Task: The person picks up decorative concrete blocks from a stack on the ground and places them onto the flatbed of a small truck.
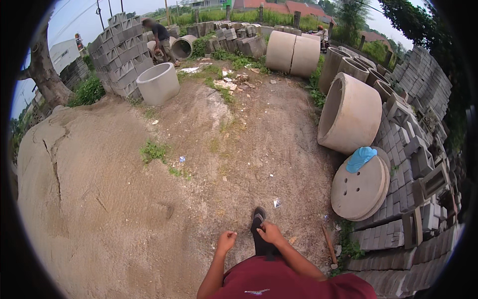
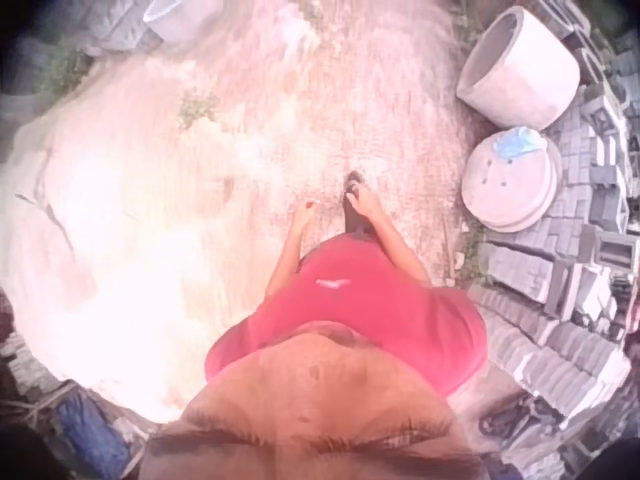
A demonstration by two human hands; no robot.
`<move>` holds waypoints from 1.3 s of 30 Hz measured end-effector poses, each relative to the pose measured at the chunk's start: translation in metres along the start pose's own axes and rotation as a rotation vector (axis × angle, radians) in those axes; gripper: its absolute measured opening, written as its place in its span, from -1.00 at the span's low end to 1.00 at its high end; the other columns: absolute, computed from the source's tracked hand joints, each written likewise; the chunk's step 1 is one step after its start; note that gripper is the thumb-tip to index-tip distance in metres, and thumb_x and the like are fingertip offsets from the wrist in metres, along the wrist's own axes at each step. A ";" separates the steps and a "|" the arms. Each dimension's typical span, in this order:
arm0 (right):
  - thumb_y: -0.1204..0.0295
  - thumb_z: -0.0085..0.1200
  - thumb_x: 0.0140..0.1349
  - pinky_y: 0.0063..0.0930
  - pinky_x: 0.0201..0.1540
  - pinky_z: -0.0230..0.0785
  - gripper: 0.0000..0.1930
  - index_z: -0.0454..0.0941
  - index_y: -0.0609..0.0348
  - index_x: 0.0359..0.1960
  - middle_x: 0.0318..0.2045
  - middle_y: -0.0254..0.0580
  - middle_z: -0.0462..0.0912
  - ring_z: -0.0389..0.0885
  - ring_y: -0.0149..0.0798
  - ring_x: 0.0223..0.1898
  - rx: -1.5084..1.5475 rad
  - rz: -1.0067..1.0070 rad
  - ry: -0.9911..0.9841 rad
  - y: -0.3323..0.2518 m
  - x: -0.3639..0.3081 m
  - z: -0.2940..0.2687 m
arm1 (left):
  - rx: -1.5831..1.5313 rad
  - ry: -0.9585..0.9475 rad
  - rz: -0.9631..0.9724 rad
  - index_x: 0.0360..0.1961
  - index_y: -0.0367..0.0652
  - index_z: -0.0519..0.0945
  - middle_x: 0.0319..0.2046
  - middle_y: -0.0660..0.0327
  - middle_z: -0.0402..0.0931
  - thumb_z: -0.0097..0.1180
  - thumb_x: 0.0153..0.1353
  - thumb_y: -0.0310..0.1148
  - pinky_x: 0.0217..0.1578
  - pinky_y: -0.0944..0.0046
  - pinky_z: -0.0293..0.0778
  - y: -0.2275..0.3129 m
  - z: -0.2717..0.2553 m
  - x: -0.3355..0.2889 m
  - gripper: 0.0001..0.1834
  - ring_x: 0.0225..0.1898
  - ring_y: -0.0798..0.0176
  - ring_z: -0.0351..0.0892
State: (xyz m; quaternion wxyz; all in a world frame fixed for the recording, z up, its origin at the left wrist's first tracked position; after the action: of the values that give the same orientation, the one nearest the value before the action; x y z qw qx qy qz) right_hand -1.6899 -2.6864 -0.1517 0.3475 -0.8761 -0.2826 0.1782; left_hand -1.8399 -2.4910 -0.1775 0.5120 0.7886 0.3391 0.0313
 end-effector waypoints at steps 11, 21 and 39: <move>0.19 0.17 0.14 0.01 -0.06 0.44 -0.65 0.58 0.20 -0.16 -0.23 0.15 0.65 0.62 0.19 -0.16 -0.160 -0.009 -0.096 -0.004 0.340 -0.140 | -0.049 0.027 0.091 -0.16 -0.26 0.63 -0.24 0.00 0.67 0.22 0.20 -0.17 -0.07 0.17 0.52 0.193 -0.024 0.327 -0.65 -0.13 0.07 0.66; 0.21 0.22 0.13 -0.09 -0.11 0.47 -0.61 0.54 0.24 -0.11 -0.26 0.10 0.66 0.64 0.11 -0.17 -0.141 0.000 0.029 0.020 0.582 -0.173 | -0.113 -0.052 0.100 -0.22 -0.25 0.63 -0.27 0.00 0.65 0.26 0.17 -0.17 -0.13 0.15 0.53 0.269 -0.006 0.581 -0.66 -0.18 0.06 0.66; 0.25 0.21 0.15 -0.11 -0.11 0.46 -0.62 0.53 0.26 -0.10 -0.28 0.09 0.65 0.63 0.14 -0.18 -0.053 0.071 0.088 0.036 1.006 -0.304 | 0.034 -0.073 0.070 -0.16 -0.28 0.61 -0.24 -0.03 0.66 0.24 0.16 -0.17 -0.09 0.14 0.51 0.440 -0.002 0.986 -0.62 -0.15 0.03 0.66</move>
State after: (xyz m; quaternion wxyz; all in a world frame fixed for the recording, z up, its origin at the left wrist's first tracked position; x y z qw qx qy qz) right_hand -0.7407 -2.2394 -0.0822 0.3297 -0.9016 -0.2401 0.1441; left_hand -0.8621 -2.0391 -0.1053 0.5092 0.8091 0.2931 0.0147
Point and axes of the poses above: each hand's wrist, its own x-axis towards the middle knuckle, its own z-axis out of the palm, y = z × x, the point moved 1 cm from there along x, towards the middle knuckle
